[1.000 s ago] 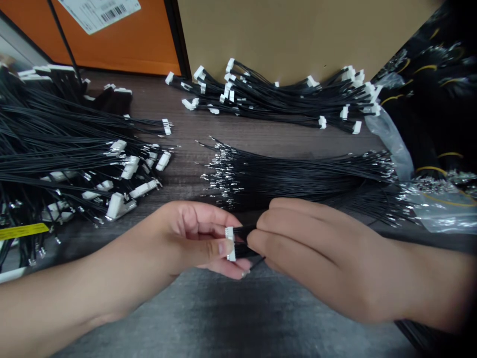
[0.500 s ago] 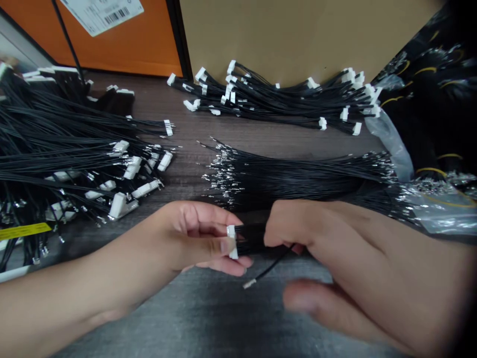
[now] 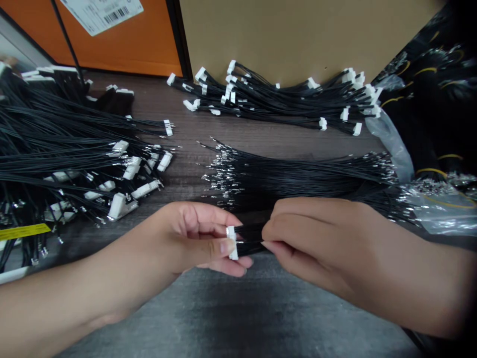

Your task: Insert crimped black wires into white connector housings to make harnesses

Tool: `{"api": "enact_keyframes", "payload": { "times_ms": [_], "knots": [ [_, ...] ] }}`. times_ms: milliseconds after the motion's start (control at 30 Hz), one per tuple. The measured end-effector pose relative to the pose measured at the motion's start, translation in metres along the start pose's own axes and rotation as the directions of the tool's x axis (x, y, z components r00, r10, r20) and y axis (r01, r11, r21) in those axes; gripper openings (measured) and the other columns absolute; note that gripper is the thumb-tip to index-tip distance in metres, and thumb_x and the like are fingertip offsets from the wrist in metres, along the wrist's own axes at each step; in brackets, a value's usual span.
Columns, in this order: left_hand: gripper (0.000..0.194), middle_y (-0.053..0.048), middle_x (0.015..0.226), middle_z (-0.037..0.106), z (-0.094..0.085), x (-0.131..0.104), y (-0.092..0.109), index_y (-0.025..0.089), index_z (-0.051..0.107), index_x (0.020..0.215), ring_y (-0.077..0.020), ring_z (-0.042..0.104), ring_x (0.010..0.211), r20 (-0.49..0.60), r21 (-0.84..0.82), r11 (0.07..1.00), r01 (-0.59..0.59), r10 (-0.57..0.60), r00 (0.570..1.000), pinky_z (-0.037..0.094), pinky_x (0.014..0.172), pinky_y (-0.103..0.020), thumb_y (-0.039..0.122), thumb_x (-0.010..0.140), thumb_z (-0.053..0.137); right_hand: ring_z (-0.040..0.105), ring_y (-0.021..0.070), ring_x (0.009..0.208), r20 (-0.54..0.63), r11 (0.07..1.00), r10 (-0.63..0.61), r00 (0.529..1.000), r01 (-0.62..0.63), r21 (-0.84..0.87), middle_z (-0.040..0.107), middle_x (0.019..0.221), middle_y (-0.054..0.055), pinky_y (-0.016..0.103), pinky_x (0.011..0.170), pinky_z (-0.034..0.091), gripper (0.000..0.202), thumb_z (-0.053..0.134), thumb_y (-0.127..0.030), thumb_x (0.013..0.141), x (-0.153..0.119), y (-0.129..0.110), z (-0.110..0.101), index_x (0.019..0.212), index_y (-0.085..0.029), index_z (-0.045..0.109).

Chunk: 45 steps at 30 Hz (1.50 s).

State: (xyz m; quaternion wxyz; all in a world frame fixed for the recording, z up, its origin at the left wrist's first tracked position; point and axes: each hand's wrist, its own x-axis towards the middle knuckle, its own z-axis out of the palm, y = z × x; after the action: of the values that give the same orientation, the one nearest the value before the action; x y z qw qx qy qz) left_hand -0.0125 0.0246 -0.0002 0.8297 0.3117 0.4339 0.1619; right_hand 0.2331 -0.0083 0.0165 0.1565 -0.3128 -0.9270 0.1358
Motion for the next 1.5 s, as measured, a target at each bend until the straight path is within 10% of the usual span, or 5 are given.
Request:
{"api": "enact_keyframes", "payload": {
  "times_ms": [533,700,867,1500],
  "knots": [
    [0.013,-0.003,0.084,0.09,-0.009,0.008,-0.017,0.019,0.091,0.092,-0.0186,0.088,0.081,0.056,-0.037,0.996,-0.082,0.084,0.995,0.072,0.076,-0.022,0.018,0.082,0.099,0.057,0.0156,0.072,0.051,0.999,0.002,0.999,-0.005,0.043,0.069,0.084,0.002,0.03,0.064,0.048,0.037,0.043,0.001,0.1,0.004,-0.003,0.011,0.083,-0.017,0.07],
    [0.013,0.0,0.079,0.088,-0.01,0.011,-0.023,0.021,0.091,0.089,-0.0188,0.087,0.079,0.061,-0.019,0.994,-0.112,0.113,0.992,0.073,0.076,-0.024,0.02,0.081,0.101,0.069,0.0148,0.082,-0.096,0.985,0.128,0.987,-0.115,0.13,0.074,0.095,0.003,0.027,0.071,0.051,0.011,0.068,-0.023,0.107,0.015,0.027,-0.006,0.106,-0.014,0.075],
    [0.014,0.001,0.077,0.087,-0.009,0.009,-0.018,0.023,0.09,0.085,-0.0206,0.089,0.081,0.04,-0.003,0.998,-0.063,0.063,0.997,0.073,0.077,-0.024,0.024,0.079,0.103,0.07,0.0193,0.086,-0.137,0.98,0.195,0.971,-0.187,0.075,0.076,0.095,0.008,0.032,0.079,0.053,0.011,0.071,-0.011,0.099,0.02,0.051,0.004,0.094,-0.014,0.08],
    [0.01,-0.001,0.083,0.088,-0.007,0.002,-0.012,0.023,0.091,0.093,-0.02,0.089,0.085,0.024,-0.014,0.998,-0.065,0.065,0.998,0.072,0.078,-0.023,0.017,0.087,0.095,0.059,0.005,0.06,0.015,0.912,0.331,0.943,-0.324,0.253,0.07,0.078,-0.006,0.018,0.05,0.042,0.022,0.063,-0.012,0.093,0.009,0.015,-0.024,0.076,-0.023,0.071]
  ]
}}
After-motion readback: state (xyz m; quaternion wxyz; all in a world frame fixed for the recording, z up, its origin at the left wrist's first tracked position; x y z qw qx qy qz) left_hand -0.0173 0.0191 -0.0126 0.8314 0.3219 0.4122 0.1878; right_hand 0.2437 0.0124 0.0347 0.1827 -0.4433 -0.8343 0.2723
